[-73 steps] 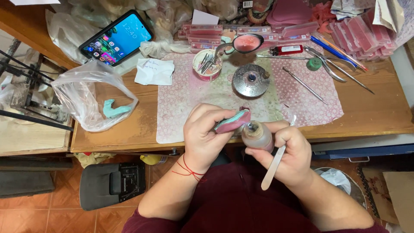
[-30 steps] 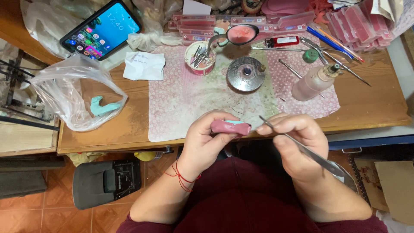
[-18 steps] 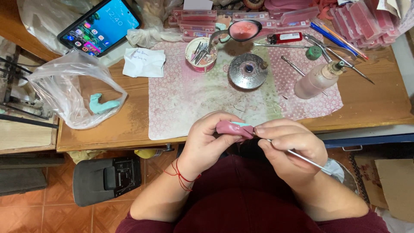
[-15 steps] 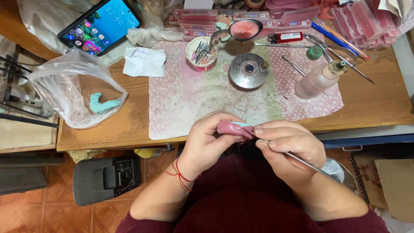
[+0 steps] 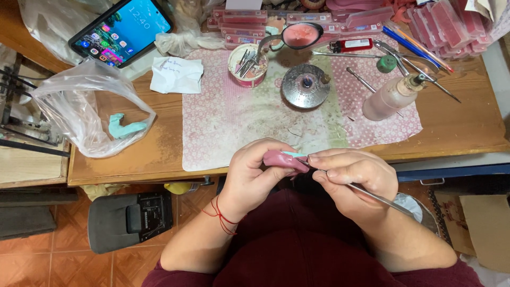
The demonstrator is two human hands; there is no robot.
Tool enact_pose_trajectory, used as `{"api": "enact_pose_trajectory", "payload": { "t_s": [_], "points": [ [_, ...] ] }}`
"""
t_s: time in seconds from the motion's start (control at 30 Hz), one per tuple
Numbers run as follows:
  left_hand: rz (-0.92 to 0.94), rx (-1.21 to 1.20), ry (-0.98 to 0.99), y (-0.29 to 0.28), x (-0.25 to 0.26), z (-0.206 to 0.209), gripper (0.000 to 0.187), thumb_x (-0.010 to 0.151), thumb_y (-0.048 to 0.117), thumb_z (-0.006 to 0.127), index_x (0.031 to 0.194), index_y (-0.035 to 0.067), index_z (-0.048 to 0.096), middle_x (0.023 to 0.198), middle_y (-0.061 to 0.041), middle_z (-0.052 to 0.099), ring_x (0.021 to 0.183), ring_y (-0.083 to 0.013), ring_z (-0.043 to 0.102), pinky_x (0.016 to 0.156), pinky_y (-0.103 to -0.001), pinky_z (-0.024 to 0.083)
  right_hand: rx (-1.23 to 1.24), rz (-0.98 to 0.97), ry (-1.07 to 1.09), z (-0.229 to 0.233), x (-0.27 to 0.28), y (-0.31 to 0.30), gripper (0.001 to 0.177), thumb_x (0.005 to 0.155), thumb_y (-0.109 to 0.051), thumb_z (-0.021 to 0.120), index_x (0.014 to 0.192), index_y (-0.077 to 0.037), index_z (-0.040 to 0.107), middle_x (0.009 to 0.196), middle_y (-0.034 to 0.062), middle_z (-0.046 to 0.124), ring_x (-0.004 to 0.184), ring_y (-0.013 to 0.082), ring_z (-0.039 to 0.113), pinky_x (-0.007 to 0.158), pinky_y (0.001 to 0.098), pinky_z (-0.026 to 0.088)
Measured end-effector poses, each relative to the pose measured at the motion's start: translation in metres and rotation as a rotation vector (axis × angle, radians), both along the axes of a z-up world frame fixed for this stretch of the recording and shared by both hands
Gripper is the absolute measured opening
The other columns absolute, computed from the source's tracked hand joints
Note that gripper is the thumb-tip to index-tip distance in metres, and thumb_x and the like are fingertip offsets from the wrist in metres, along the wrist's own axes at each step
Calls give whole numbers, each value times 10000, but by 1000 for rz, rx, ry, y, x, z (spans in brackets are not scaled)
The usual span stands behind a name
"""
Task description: The person shapes a pink wax-like material by hand and presses it onto a light blue dental cast. They then use a metal spatula tool to smooth and refine the edges of the pink material on the cast.
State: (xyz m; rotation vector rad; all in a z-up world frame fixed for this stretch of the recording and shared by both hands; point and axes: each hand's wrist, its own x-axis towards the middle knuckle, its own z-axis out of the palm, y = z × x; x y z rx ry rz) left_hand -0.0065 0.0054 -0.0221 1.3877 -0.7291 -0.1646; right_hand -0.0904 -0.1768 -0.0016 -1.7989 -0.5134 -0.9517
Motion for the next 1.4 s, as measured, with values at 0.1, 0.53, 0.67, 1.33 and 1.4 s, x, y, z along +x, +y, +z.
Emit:
{"api": "enact_pose_trajectory", "payload": {
  "t_s": [0.1, 0.53, 0.67, 1.33, 1.4],
  "points": [
    [25, -42, 27, -3, -2, -7, 172, 855, 130, 805, 1007, 69, 753, 815, -89, 724, 753, -191, 657, 766, -342, 557, 5, -32, 10, -3, -5, 1, 202, 808, 85, 784, 796, -6, 604, 873, 219, 779, 809, 431, 801, 658, 470, 648],
    [158, -144, 27, -16, -11, -37, 215, 834, 109, 827, 1008, 15, 743, 850, -140, 727, 793, -250, 705, 780, -387, 582, 159, -25, 10, -12, -13, 14, 178, 857, 134, 696, 886, 15, 567, 942, 253, 741, 1008, 511, 778, 789, 514, 658],
    [213, -169, 1, -17, -12, -36, 210, 835, 99, 833, 992, 1, 735, 866, -145, 741, 809, -258, 726, 788, -385, 590, 178, -51, 5, -11, -14, 19, 187, 878, 135, 676, 898, 13, 536, 935, 242, 723, 1021, 523, 771, 811, 521, 662],
    [55, -338, 503, -26, -24, -31, 210, 877, 6, 773, 1056, -48, 679, 907, -209, 760, 831, -193, 739, 740, -391, 662, 98, -91, -91, -29, -6, 8, 135, 858, 121, 710, 821, 17, 631, 926, 274, 712, 960, 567, 762, 744, 578, 648],
    [60, -390, 617, -28, -24, -38, 221, 882, 17, 764, 1068, -41, 662, 918, -215, 760, 830, -232, 765, 733, -399, 676, 169, 15, -31, -44, -1, -4, 234, 838, 119, 767, 886, -74, 643, 922, 210, 720, 1002, 528, 758, 747, 561, 631]
  ]
}}
